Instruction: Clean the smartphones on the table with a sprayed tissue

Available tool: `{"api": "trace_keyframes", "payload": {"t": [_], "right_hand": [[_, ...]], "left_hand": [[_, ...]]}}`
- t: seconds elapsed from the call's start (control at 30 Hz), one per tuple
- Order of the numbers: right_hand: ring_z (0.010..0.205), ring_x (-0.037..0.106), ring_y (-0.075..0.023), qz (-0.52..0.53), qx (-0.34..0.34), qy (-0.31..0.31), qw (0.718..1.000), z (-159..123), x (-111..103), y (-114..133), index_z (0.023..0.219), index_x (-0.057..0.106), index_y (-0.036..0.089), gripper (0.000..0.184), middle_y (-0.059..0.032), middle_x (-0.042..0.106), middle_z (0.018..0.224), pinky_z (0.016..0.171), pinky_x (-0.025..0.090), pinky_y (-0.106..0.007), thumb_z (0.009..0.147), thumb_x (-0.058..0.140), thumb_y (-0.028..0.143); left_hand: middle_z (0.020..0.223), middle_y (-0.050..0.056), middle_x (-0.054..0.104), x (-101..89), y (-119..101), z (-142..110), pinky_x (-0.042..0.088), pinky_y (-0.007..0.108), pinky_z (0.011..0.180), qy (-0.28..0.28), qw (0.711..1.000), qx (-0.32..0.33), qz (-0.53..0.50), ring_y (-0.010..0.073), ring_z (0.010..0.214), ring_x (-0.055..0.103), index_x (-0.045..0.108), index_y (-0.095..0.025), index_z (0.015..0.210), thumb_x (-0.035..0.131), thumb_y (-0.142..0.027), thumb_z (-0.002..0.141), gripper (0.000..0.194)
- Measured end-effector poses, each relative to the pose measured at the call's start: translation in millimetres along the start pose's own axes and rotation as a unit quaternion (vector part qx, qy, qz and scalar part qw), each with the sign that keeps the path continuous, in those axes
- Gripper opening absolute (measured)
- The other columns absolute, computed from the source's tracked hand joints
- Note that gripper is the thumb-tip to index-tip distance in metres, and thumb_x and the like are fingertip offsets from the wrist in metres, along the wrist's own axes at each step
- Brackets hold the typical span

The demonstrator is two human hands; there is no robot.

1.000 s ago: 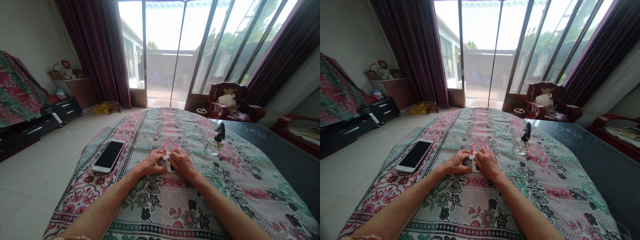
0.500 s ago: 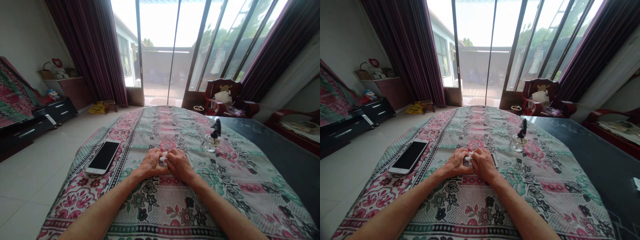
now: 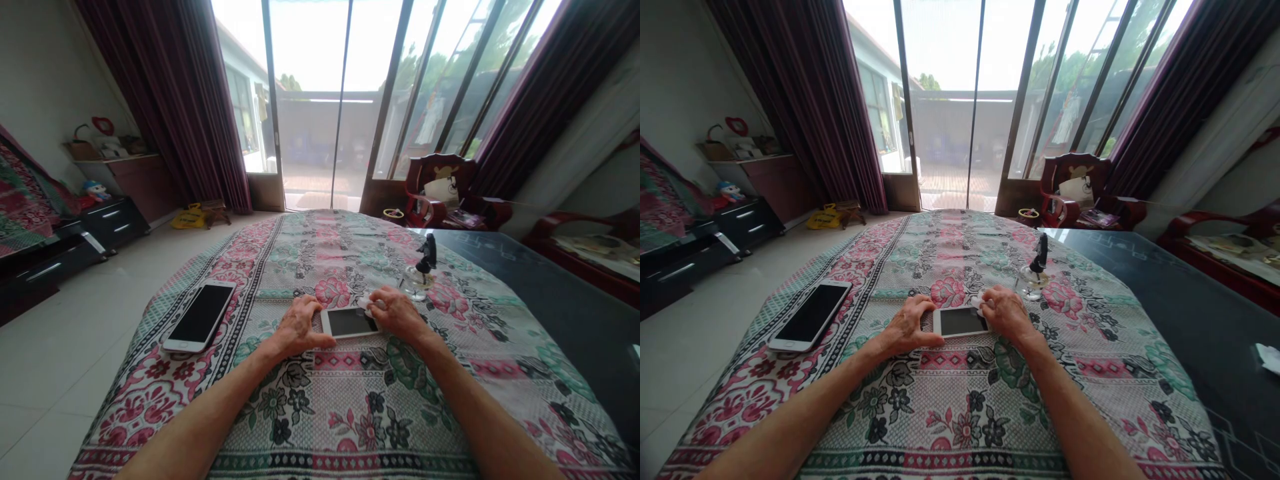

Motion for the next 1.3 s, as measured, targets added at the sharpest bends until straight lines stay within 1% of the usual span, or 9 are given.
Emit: {"api": "trace_keyframes", "payload": {"t": [0.1,0.33,0.43,0.53,0.77,0.93,1.03,1.2,1.3], "right_hand": [[0.075,0.057,-0.0164,0.000,0.003,-0.002,1.000,-0.5,0.5,0.1,0.080,0.066,0.019,0.008,-0.0048,0.063,0.085,0.070,0.040,-0.026,0.079,0.059,0.021],[0.083,0.055,-0.0179,0.020,-0.057,-0.028,0.998,-0.7,20.6,38.3,0.080,0.064,0.020,0.008,-0.0046,0.059,0.088,0.078,0.040,-0.029,0.084,0.058,0.021],[0.083,0.055,-0.0171,0.031,-0.061,-0.024,0.997,1.1,24.5,43.6,0.081,0.064,0.021,0.006,-0.0041,0.059,0.088,0.078,0.041,-0.029,0.084,0.059,0.021],[0.081,0.056,-0.0164,0.049,-0.048,-0.011,0.998,2.8,20.5,35.4,0.082,0.065,0.021,0.005,-0.0037,0.061,0.088,0.077,0.042,-0.028,0.082,0.061,0.019],[0.080,0.058,-0.0163,0.070,-0.025,0.014,0.997,4.7,5.5,-0.6,0.082,0.067,0.018,0.008,-0.0047,0.061,0.087,0.074,0.044,-0.028,0.079,0.061,0.014],[0.077,0.057,-0.0143,0.068,-0.095,0.050,0.992,10.1,1.9,-5.5,0.083,0.067,0.020,0.012,-0.0037,0.061,0.086,0.073,0.045,-0.026,0.080,0.057,0.012],[0.081,0.057,-0.0143,0.071,-0.132,0.063,0.987,8.7,-2.8,-5.1,0.086,0.067,0.021,0.013,-0.0035,0.061,0.090,0.076,0.046,-0.026,0.083,0.057,0.014],[0.093,0.056,-0.0174,0.080,-0.218,0.023,0.972,-3.8,-7.6,-4.9,0.100,0.064,0.019,0.019,-0.0079,0.059,0.101,0.087,0.046,-0.035,0.092,0.047,0.020],[0.097,0.055,-0.0188,0.092,-0.240,0.003,0.967,-9.0,-5.3,-8.3,0.107,0.063,0.018,0.024,-0.0093,0.058,0.103,0.089,0.046,-0.039,0.095,0.043,0.024]], "left_hand": [[0.114,0.009,0.056,-0.3,-0.7,-0.2,0.041,0.042,0.098,0.000,1.000,0.005,0.001,0.0286,0.110,0.049,0.063,-0.017,0.104,0.082,-0.050,0.055,0.062],[0.112,0.008,0.057,2.2,0.3,-0.1,0.042,0.043,0.097,-0.012,1.000,0.018,0.010,0.0283,0.108,0.050,0.064,-0.019,0.103,0.082,-0.047,0.056,0.057],[0.112,0.007,0.057,3.6,2.3,0.1,0.042,0.043,0.098,-0.011,0.999,0.025,0.017,0.0282,0.109,0.050,0.063,-0.020,0.103,0.081,-0.045,0.057,0.056],[0.112,0.007,0.057,3.2,2.4,0.2,0.042,0.042,0.098,-0.010,0.999,0.030,0.023,0.0282,0.109,0.050,0.064,-0.021,0.104,0.081,-0.045,0.058,0.054],[0.114,0.007,0.057,1.4,-1.0,-0.7,0.044,0.041,0.097,-0.005,0.999,0.024,0.023,0.0274,0.109,0.051,0.063,-0.019,0.106,0.080,-0.044,0.061,0.054],[0.114,0.008,0.057,0.9,-1.8,-0.9,0.043,0.041,0.098,-0.002,0.999,0.021,0.024,0.0279,0.110,0.050,0.063,-0.018,0.105,0.080,-0.045,0.060,0.056],[0.114,0.009,0.057,0.6,-2.3,-0.9,0.043,0.042,0.097,-0.004,0.999,0.022,0.025,0.0281,0.109,0.051,0.063,-0.017,0.106,0.079,-0.044,0.061,0.055],[0.112,0.008,0.057,1.7,-1.4,-1.1,0.045,0.042,0.094,-0.013,0.999,0.030,0.023,0.0281,0.106,0.052,0.063,-0.018,0.105,0.079,-0.044,0.061,0.054],[0.111,0.008,0.057,3.1,0.1,-0.8,0.046,0.042,0.093,-0.015,0.999,0.031,0.024,0.0277,0.105,0.052,0.063,-0.018,0.105,0.078,-0.044,0.061,0.053]]}}
Point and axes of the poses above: each hand's wrist, its own z-axis towards the middle knuckle, its own x-axis out of the palm, y = z × x, the point moved 3 cm from there along z, towards the middle knuckle
